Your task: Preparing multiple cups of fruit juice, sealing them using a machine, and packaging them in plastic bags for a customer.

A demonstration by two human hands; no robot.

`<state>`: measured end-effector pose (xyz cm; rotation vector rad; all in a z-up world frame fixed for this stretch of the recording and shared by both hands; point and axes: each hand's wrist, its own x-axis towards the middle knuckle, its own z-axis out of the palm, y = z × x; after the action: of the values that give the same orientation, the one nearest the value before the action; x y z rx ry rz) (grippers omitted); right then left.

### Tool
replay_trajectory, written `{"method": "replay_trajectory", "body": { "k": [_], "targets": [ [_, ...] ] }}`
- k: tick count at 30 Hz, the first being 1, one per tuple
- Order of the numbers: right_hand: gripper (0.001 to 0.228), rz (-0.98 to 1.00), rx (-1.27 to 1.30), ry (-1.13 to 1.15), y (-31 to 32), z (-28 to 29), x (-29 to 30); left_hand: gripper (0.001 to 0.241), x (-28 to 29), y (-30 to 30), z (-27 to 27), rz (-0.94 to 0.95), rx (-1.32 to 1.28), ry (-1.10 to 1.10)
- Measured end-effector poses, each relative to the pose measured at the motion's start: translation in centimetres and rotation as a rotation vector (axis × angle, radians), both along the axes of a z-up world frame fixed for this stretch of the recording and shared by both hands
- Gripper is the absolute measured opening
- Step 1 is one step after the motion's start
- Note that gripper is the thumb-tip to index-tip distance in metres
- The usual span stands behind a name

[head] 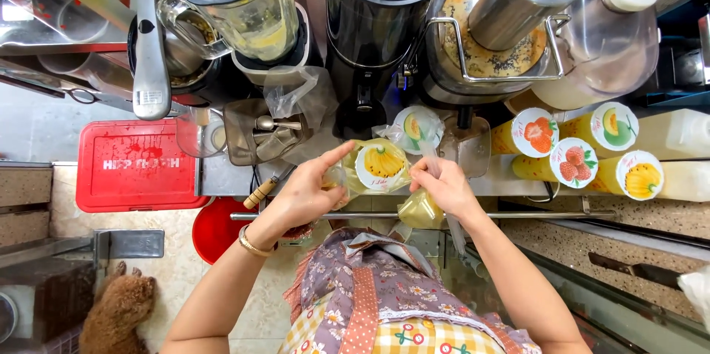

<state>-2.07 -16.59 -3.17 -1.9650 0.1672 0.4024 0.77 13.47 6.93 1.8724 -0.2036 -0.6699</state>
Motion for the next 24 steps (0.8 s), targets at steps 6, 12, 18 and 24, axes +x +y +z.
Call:
{"method": "replay_trajectory", "body": {
  "k": [6, 12, 18, 24],
  "targets": [
    [0.026, -0.232, 0.363, 0.078, -3.2, 1.1, -0.5, 0.077, -0.1, -0.2, -0.5, -0.099, 0.011, -0.317],
    [0.036, -0.439, 0.53, 0.075, -5.7, 4.1, -4.0, 0.085, -3.4, -7.3, 7.8, 0.062, 0.128, -1.126],
    [0.029, -0.267, 0.468, -0.156, -7.3, 9.4, -7.0, 0.027, -1.9, -14.9, -1.4, -0.227, -0.375, -0.116],
    [0.019, -0.367, 0.136, 0.113, -10.4, 8.3, -11.3, 0.042, -2.6, -17.4, 4.3, 0.001, -0.144, -1.069]
  ]
}}
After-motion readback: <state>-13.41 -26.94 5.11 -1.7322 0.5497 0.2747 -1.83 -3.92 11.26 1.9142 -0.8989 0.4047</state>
